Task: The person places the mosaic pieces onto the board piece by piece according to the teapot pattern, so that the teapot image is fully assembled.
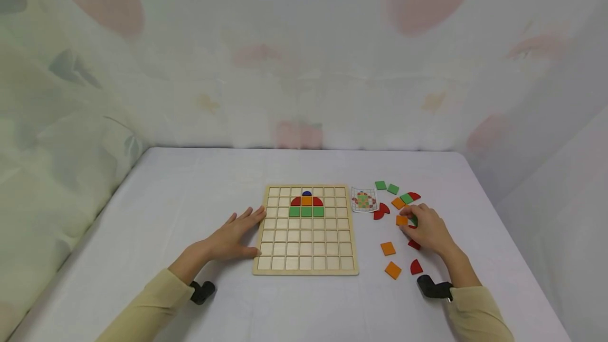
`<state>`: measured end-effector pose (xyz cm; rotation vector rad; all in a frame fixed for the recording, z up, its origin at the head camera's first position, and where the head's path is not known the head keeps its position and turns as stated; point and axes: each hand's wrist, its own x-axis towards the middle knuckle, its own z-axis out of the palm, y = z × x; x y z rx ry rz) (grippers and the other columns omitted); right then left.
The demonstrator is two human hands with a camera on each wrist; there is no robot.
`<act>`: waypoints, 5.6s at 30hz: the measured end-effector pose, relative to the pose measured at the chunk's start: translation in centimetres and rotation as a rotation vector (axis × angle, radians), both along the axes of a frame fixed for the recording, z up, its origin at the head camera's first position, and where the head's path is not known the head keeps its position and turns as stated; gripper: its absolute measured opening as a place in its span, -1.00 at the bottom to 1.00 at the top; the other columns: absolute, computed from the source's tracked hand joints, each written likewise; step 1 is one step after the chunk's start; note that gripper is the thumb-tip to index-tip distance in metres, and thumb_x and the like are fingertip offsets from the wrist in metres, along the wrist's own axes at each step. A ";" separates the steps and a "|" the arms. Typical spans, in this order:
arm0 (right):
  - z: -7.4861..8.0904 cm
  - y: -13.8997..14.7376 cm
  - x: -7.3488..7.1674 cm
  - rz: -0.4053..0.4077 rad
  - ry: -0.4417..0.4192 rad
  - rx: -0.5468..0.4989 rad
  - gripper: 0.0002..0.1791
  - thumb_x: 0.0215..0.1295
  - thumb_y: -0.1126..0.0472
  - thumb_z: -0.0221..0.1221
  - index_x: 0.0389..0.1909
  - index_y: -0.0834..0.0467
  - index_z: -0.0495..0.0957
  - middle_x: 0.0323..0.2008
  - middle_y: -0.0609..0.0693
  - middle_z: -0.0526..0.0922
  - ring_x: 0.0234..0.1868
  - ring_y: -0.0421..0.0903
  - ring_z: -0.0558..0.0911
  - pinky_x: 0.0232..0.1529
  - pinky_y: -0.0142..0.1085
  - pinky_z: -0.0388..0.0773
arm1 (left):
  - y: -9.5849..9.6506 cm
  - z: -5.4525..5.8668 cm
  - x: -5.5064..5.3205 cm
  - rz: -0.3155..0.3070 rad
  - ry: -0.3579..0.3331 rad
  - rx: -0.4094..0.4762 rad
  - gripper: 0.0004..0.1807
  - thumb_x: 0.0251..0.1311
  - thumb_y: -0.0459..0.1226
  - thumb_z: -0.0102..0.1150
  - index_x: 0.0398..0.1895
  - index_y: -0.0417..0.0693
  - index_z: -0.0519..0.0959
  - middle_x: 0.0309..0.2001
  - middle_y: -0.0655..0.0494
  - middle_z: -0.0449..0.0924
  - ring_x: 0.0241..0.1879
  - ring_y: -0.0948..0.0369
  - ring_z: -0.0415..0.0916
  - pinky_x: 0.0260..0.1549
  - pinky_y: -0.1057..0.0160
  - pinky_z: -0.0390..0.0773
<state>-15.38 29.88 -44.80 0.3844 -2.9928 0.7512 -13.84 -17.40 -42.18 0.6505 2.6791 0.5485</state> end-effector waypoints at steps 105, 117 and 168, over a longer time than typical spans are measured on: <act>0.4 -22.8 -1.1 0.266 0.163 -0.042 -0.77 0.01 0.11 0.33 -0.30 0.07 0.60 -0.34 -0.07 0.53 -0.30 -0.11 0.44 -0.29 -0.27 0.40 | -0.2 0.0 -0.2 -0.007 -0.009 0.005 0.00 -0.03 0.02 0.32 0.44 0.00 0.01 0.45 0.14 -0.10 0.43 0.00 -0.19 0.31 -0.19 -0.20; 0.1 -23.1 -1.1 0.247 0.172 0.012 -0.79 0.03 0.11 0.30 -0.29 0.05 0.59 -0.31 -0.05 0.55 -0.26 -0.06 0.49 -0.29 -0.20 0.43 | -0.3 -0.1 -0.3 0.001 -0.013 0.007 0.01 -0.04 0.01 0.33 0.44 0.01 0.01 0.45 0.16 -0.10 0.43 0.01 -0.20 0.32 -0.18 -0.21; 1.9 -10.5 2.3 0.168 0.183 -0.191 -0.70 0.03 0.31 0.32 -0.17 0.08 0.55 -0.25 -0.12 0.57 -0.27 -0.20 0.49 -0.31 -0.28 0.53 | -0.1 0.2 -0.4 -0.023 0.003 -0.004 -0.01 -0.02 -0.01 0.32 0.43 -0.05 0.00 0.45 0.09 -0.09 0.42 -0.04 -0.18 0.30 -0.22 -0.18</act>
